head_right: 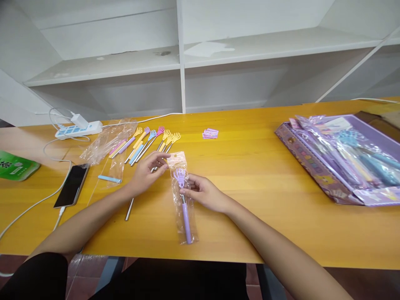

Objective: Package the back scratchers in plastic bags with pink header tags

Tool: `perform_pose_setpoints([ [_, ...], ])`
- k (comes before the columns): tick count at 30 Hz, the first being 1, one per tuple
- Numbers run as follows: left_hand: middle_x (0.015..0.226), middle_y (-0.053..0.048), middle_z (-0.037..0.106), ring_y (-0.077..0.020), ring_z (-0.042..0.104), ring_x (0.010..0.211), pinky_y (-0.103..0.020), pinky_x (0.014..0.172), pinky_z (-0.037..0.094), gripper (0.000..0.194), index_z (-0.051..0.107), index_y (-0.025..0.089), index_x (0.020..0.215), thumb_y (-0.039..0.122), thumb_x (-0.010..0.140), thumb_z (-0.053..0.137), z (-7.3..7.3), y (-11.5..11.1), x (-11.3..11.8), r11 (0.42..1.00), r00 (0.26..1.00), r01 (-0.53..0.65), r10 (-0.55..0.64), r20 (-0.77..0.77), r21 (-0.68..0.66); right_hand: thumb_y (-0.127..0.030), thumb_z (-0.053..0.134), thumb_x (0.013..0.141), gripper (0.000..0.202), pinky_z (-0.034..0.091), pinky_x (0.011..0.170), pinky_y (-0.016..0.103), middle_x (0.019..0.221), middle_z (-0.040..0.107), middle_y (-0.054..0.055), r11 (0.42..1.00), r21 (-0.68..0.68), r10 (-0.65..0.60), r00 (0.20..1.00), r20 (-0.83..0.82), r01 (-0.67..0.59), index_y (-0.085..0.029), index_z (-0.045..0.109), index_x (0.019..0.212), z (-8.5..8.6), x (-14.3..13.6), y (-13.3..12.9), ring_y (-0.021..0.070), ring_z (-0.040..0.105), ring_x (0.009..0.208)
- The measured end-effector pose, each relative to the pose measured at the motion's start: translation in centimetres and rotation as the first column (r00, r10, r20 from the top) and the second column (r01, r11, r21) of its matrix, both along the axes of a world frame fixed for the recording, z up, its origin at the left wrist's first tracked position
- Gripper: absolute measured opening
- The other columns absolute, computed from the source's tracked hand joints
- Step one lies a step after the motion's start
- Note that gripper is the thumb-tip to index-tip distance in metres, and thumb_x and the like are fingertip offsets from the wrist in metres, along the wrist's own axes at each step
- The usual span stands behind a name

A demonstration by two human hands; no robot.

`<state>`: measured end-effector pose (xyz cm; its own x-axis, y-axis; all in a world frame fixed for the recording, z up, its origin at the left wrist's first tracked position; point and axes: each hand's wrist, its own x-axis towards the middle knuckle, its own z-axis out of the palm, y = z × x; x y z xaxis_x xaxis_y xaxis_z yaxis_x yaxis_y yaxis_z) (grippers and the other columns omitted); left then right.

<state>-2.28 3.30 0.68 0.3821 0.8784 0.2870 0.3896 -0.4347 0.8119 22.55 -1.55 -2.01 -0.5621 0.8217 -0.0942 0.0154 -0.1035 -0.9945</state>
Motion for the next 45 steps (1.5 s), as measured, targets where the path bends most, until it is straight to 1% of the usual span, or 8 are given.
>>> perform_pose_setpoints([
  [7, 0.114, -0.007, 0.069, -0.0154, 0.067, 0.096, -0.030, 0.085, 0.057, 0.024, 0.067, 0.024, 0.122, 0.032, 0.100, 0.064, -0.1, 0.0, 0.1, 0.998, 0.997, -0.025, 0.029, 0.077, -0.061, -0.044, 0.074, 0.093, 0.039, 0.055, 0.103, 0.043, 0.119, 0.074, 0.007, 1.000, 0.006, 0.017, 1.000, -0.007, -0.017, -0.020, 0.068, 0.124, 0.0, 0.0, -0.1, 0.0233, 0.069, 0.109],
  [19, 0.108, -0.006, 0.068, -0.0142, 0.065, 0.093, -0.028, 0.082, 0.055, 0.016, 0.066, 0.021, 0.110, 0.031, 0.097, 0.066, 0.5, -0.2, 0.3, 0.995, 0.993, 0.021, -0.009, 0.121, -0.098, -0.045, 0.073, 0.093, 0.036, 0.057, 0.097, 0.042, 0.112, 0.073, 0.006, 0.997, 0.031, 0.065, 0.996, 0.055, -0.067, -0.020, 0.069, 0.118, 0.3, 0.1, -0.4, 0.0219, 0.068, 0.101],
  [25, 0.104, -0.005, 0.068, -0.0140, 0.065, 0.088, -0.027, 0.076, 0.055, 0.011, 0.067, 0.021, 0.102, 0.031, 0.097, 0.066, 0.3, -0.2, 0.4, 0.995, 0.996, -0.037, 0.044, 0.073, -0.088, -0.048, 0.074, 0.093, 0.037, 0.058, 0.092, 0.041, 0.103, 0.074, 0.005, 0.994, 0.047, 0.091, 0.993, 0.078, -0.095, -0.021, 0.071, 0.118, 0.6, 0.1, -0.6, 0.0232, 0.068, 0.098],
  [29, 0.104, -0.006, 0.066, -0.0162, 0.066, 0.092, -0.030, 0.079, 0.056, 0.016, 0.066, 0.021, 0.098, 0.036, 0.100, 0.064, 0.0, -0.1, 0.3, 0.999, 0.996, -0.031, 0.034, 0.081, -0.031, -0.048, 0.073, 0.094, 0.036, 0.058, 0.090, 0.041, 0.100, 0.074, 0.005, 0.992, 0.064, 0.100, 0.991, 0.092, -0.106, -0.022, 0.072, 0.119, 0.5, 0.1, -0.6, 0.0240, 0.067, 0.098],
  [34, 0.079, 0.002, 0.062, -0.0121, 0.064, 0.071, -0.028, 0.070, 0.055, 0.015, 0.055, 0.023, 0.111, 0.036, 0.104, 0.058, -0.8, -0.2, 0.4, 0.995, 0.974, 0.014, 0.009, 0.226, -0.100, -0.049, 0.074, 0.093, 0.036, 0.058, 0.088, 0.038, 0.098, 0.073, 0.004, 0.989, 0.057, 0.130, 0.987, 0.092, -0.136, -0.022, 0.072, 0.116, 0.5, 0.0, -0.7, 0.0234, 0.067, 0.095],
  [38, 0.075, 0.006, 0.062, -0.0098, 0.061, 0.059, -0.024, 0.059, 0.053, 0.018, 0.047, 0.027, 0.121, 0.036, 0.107, 0.053, -1.2, -0.3, 0.3, 0.994, 0.952, -0.003, 0.036, 0.304, -0.108, -0.051, 0.074, 0.093, 0.036, 0.057, 0.086, 0.036, 0.098, 0.073, 0.003, 0.988, 0.060, 0.140, 0.986, 0.092, -0.145, -0.022, 0.072, 0.114, 0.4, 0.0, -0.8, 0.0221, 0.067, 0.092],
  [42, 0.076, 0.005, 0.061, -0.0089, 0.060, 0.057, -0.024, 0.057, 0.052, 0.010, 0.054, 0.024, 0.105, 0.031, 0.108, 0.048, -1.3, -0.3, 0.0, 1.000, 0.965, -0.003, 0.010, 0.261, -0.026, -0.051, 0.074, 0.093, 0.037, 0.056, 0.086, 0.036, 0.098, 0.073, 0.004, 0.986, 0.072, 0.142, 0.986, 0.092, -0.149, -0.021, 0.072, 0.114, 0.5, 0.0, -0.7, 0.0213, 0.067, 0.091],
  [45, 0.080, 0.000, 0.062, -0.0099, 0.060, 0.062, -0.027, 0.063, 0.053, 0.027, 0.061, 0.021, 0.089, 0.025, 0.108, 0.043, -1.3, -0.2, -0.4, 0.996, 0.992, 0.028, -0.038, 0.121, 0.083, -0.051, 0.073, 0.093, 0.036, 0.057, 0.087, 0.037, 0.097, 0.072, 0.004, 0.986, 0.069, 0.144, 0.985, 0.094, -0.151, -0.022, 0.072, 0.115, 0.5, 0.0, -0.7, 0.0223, 0.067, 0.093],
])
